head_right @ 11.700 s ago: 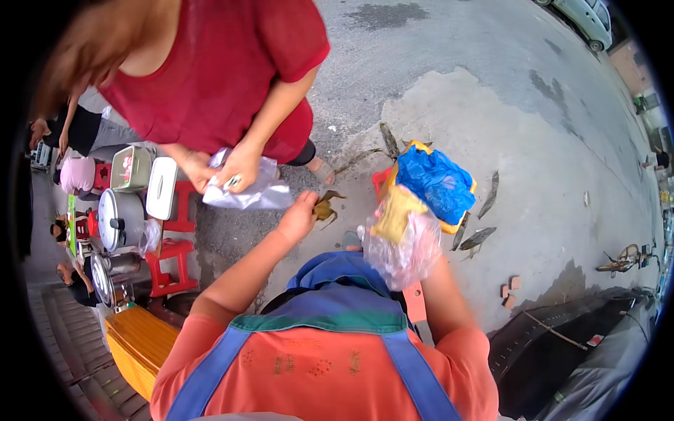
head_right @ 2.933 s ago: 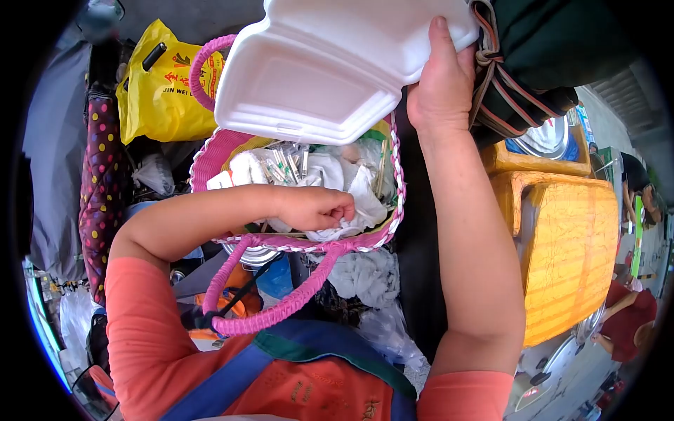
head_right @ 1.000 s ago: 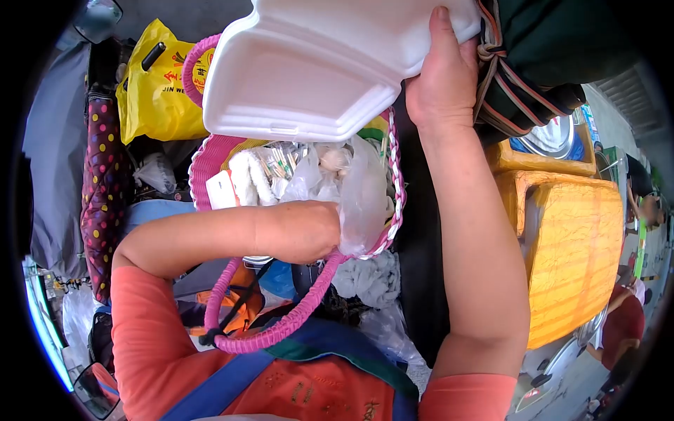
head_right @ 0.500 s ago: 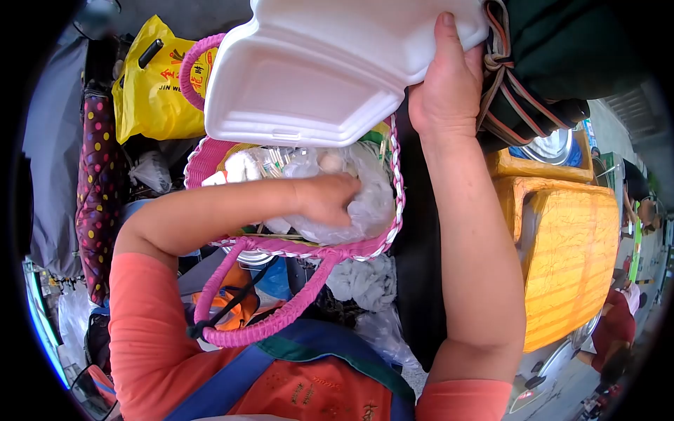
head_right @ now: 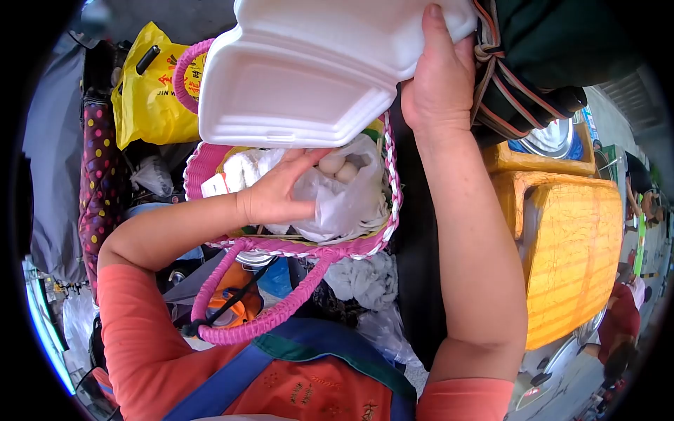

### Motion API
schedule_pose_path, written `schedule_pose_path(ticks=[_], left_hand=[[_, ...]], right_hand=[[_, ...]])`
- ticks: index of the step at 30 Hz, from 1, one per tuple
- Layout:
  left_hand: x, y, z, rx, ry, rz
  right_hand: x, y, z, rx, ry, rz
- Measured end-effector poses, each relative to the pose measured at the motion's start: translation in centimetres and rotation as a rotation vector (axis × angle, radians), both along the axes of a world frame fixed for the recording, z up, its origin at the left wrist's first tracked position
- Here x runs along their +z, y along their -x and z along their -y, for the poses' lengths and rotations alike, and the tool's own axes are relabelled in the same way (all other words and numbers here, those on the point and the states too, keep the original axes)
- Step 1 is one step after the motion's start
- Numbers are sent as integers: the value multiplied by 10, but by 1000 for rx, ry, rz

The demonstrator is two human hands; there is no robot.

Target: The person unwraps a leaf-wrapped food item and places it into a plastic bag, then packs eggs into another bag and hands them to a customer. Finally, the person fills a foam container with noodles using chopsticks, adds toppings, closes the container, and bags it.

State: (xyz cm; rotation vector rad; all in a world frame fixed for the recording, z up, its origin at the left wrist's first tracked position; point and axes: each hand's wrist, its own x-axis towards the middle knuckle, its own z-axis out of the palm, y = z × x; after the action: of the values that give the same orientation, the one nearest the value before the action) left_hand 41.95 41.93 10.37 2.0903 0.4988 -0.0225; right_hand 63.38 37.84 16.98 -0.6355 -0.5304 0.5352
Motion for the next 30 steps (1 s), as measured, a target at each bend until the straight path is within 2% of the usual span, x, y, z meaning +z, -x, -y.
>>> schedule_pose_path(ticks=[2, 3, 4, 6, 10, 12, 14, 16, 17, 21, 23, 25, 29, 30], left_hand=[[15, 7, 10, -58, -489, 82], [28, 10, 11, -1, -507, 220], [42, 15, 8, -1, -507, 220], [62, 25, -1, -69, -489, 129], [52, 31, -9, -215, -528, 24], [30, 6, 0, -435, -454, 361], [-5, -30, 1, -515, -441, 250], [-13, -69, 0, -336, -124, -238], [-18, -75, 1, -329, -122, -231], [-48, -91, 7, -565, -791, -458], [-65, -96, 10, -637, -959, -511], [-78, -98, 7, -558, -840, -429], [-85, -89, -3, -534, -834, -439], [-85, -85, -3, -448, -787, -388]], right_hand=[[2, 0, 1, 0, 52, 29], [3, 0, 1, 1, 104, 57], [3, 1, 1, 1, 103, 57], [3, 1, 1, 32, -10, -55], [5, 2, 0, 52, 85, -3], [1, -1, 0, 32, 119, -21], [3, 2, 2, 24, 114, -13], [3, 5, 2, 21, 114, 0], [2, 4, 1, 23, 124, -4], [2, 3, 3, 13, 120, 2], [-2, -1, 1, 18, 118, -1], [-3, -6, -1, 37, 94, 8], [-5, -10, -2, 44, 54, 29], [-5, -10, -3, 54, 20, -17]])
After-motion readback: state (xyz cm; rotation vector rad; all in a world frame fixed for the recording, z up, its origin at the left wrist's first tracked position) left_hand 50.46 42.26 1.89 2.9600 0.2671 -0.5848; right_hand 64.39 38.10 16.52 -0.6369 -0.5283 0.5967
